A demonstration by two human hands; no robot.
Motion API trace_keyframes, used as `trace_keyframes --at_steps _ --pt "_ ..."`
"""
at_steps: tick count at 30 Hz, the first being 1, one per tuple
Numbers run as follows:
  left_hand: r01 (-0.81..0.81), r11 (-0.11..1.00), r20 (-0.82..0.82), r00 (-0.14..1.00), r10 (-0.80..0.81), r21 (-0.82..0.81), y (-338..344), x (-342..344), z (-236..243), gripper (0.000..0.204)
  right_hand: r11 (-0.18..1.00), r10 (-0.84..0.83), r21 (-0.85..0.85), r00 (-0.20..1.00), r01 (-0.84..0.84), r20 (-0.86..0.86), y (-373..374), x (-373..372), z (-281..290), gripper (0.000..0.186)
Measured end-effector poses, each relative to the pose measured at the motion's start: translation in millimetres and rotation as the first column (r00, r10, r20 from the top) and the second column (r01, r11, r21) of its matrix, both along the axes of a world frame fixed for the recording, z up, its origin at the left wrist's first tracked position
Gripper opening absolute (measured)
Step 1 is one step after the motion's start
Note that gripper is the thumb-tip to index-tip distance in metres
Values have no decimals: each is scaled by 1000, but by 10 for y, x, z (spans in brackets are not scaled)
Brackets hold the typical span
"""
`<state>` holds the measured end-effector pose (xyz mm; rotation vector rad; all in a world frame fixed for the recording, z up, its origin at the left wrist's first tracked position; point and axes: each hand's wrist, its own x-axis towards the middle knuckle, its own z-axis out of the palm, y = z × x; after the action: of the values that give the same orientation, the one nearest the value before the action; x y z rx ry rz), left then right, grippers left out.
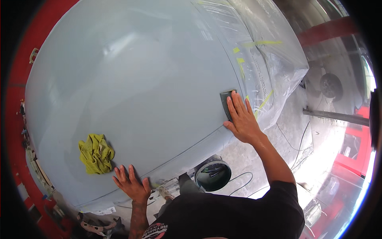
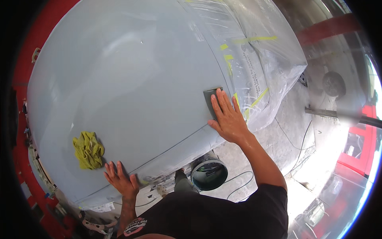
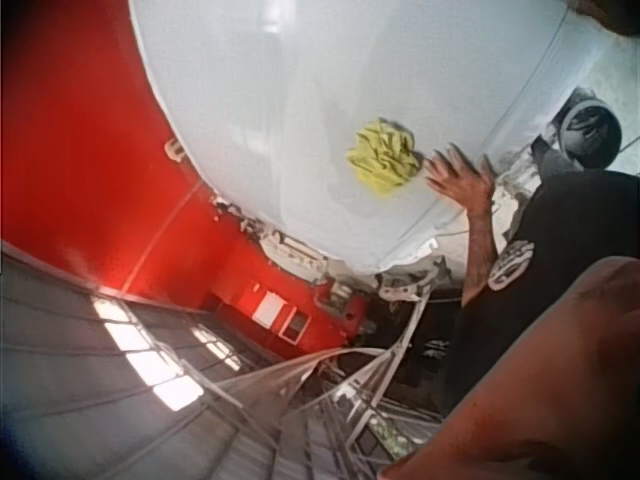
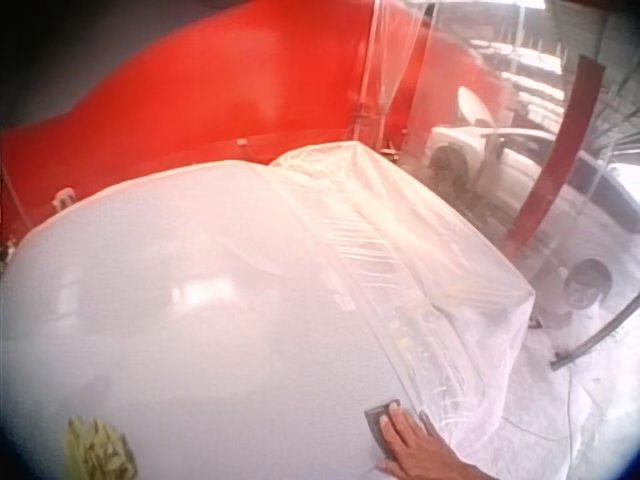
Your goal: Wet sanding a masked car panel in a body shop.
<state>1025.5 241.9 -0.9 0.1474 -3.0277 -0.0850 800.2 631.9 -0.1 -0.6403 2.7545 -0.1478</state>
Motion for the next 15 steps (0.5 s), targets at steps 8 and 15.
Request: trace_keyframes --at_steps 8,15 --pt "14 1000 -29 999 -14 13 108 -101 -68 59 998 -19 -61 978 6 -206 -181 -784 -86 72" --pt "-23 1000 -31 999 23 -7 56 -17 -19 61 1000 18 5 999 -18 -37 213 405 -83 72"
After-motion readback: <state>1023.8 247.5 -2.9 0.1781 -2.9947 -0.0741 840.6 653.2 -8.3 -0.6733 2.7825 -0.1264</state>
